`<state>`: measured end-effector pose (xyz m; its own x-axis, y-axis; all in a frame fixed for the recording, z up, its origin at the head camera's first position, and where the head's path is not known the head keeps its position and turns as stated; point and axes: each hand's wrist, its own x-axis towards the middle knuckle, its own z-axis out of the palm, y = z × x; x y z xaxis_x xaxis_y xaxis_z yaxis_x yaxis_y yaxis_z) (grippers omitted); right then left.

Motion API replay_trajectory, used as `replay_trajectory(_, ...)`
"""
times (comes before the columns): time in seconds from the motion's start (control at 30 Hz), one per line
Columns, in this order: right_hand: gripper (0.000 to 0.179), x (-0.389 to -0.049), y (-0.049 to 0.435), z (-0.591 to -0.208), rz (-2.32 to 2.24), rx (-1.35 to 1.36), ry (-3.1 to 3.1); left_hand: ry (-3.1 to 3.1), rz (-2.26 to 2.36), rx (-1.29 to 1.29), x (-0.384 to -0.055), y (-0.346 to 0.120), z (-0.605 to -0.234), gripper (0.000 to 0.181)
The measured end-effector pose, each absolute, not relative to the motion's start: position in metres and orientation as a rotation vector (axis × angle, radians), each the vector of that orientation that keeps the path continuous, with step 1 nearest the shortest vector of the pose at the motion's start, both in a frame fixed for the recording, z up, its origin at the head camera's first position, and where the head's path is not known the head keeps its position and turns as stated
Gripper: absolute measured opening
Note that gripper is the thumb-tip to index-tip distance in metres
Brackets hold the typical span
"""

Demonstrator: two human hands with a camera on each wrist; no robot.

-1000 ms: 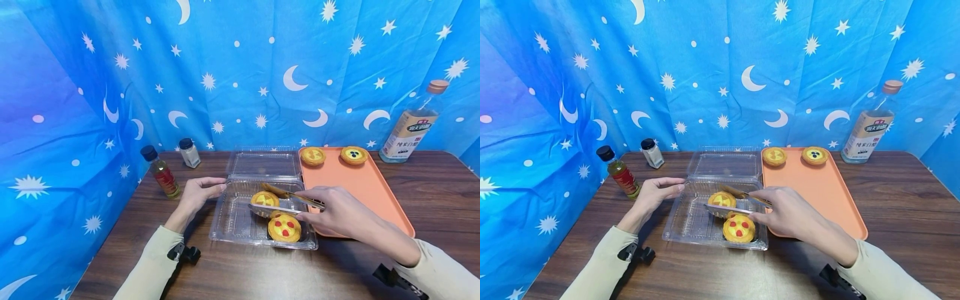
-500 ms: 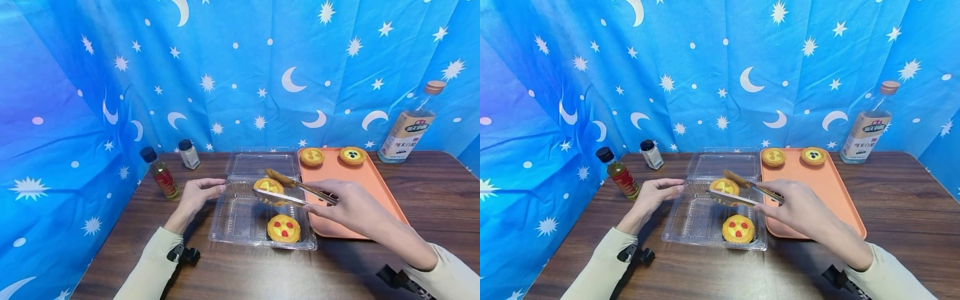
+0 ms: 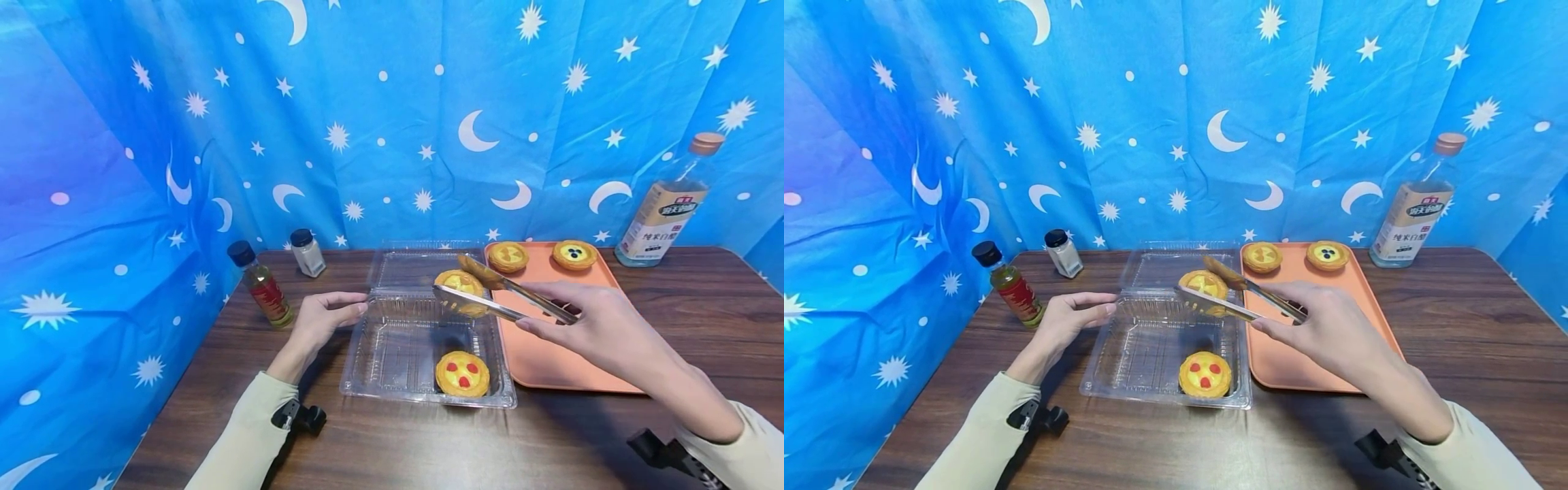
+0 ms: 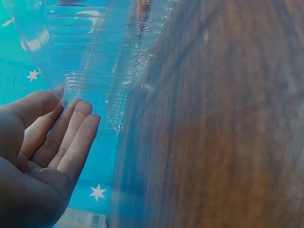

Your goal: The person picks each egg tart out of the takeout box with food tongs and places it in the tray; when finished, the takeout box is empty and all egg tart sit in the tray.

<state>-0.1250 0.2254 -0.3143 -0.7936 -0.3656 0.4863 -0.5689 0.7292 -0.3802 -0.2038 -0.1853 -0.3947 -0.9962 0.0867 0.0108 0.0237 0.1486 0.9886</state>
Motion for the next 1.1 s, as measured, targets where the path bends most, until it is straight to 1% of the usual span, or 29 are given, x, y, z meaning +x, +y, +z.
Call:
replay_trajectory(0.13, 0.047, -0.127, 0.233, -0.314, 0.687, 0.692, -2.512, 2.337, 2.018, 0.115, -0.204, -0.185, -0.395, 0.027)
replay_trajectory(0.33, 0.053, -0.129, 0.247, -0.315, 0.64, 0.58, -2.543, 2.347, 2.011, 0.127, -0.203, -0.185, -0.393, 0.028)
replay_trajectory(0.7, 0.052, -0.142, 0.27, -0.321, 0.586, 0.463, -2.569, 2.346, 2.008, 0.131, -0.203, -0.185, -0.394, 0.028)
replay_trajectory(1.1, 0.055, -0.158, 0.285, -0.334, 0.569, 0.377, -2.699, 2.362, 1.997, 0.138, -0.203, -0.186, -0.394, 0.028)
